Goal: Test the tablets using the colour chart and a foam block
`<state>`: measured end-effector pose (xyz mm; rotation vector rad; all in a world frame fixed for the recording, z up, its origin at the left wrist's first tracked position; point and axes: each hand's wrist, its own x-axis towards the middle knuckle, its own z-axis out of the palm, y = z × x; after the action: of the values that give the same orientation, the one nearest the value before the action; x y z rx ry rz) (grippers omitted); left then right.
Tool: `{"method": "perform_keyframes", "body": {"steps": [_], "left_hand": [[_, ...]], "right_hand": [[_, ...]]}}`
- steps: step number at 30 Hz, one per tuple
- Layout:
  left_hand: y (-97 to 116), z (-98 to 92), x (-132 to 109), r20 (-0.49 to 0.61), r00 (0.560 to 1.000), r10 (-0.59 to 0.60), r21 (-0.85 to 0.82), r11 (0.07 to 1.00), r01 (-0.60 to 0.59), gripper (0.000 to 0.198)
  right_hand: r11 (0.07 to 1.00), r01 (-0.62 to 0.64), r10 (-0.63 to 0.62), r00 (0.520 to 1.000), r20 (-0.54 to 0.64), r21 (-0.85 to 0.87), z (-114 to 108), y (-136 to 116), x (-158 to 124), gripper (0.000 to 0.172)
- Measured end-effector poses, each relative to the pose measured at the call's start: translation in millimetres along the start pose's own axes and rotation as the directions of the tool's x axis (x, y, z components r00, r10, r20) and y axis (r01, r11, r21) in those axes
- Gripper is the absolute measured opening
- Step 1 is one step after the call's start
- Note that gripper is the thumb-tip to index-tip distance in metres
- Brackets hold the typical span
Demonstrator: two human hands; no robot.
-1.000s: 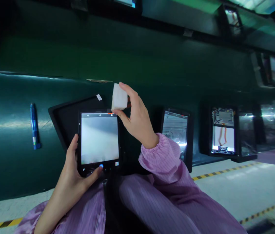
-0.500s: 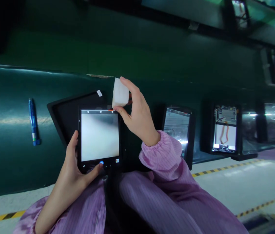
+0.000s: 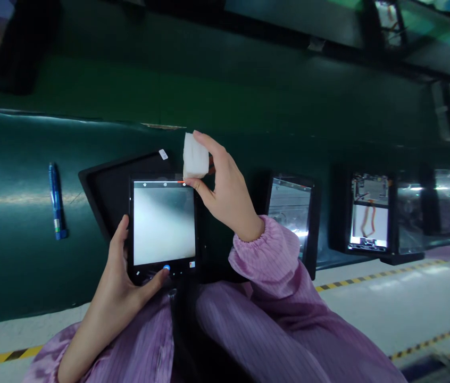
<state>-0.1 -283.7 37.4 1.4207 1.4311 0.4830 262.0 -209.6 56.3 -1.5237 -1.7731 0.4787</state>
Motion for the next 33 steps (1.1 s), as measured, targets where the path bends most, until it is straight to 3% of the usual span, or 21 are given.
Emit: {"method": "perform_keyframes", "body": {"steps": [14, 21, 33], "left_hand": [[-0.2, -0.6, 0.0, 0.014, 1.000, -0.024, -0.051, 0.998, 0.024, 0.120], [5.0, -1.7, 0.2, 0.000, 0.999, -0.046, 0.012, 0.999, 0.045, 0.121], [-2.7, -0.5, -0.1, 0.010, 1.000, -0.013, -0.012, 1.000, 0.013, 0.122]], "right_hand": [[0.999, 0.039, -0.039, 0.999, -0.004, 0.030, -1.4, 4.1, 0.0, 0.054], [0.998, 0.048, -0.047, 0.999, -0.007, 0.038, -3.3, 2.8, 0.4, 0.055], [0.997, -0.017, 0.017, 1.000, -0.001, 0.081, 2.6, 3.7, -2.3, 0.061]]}}
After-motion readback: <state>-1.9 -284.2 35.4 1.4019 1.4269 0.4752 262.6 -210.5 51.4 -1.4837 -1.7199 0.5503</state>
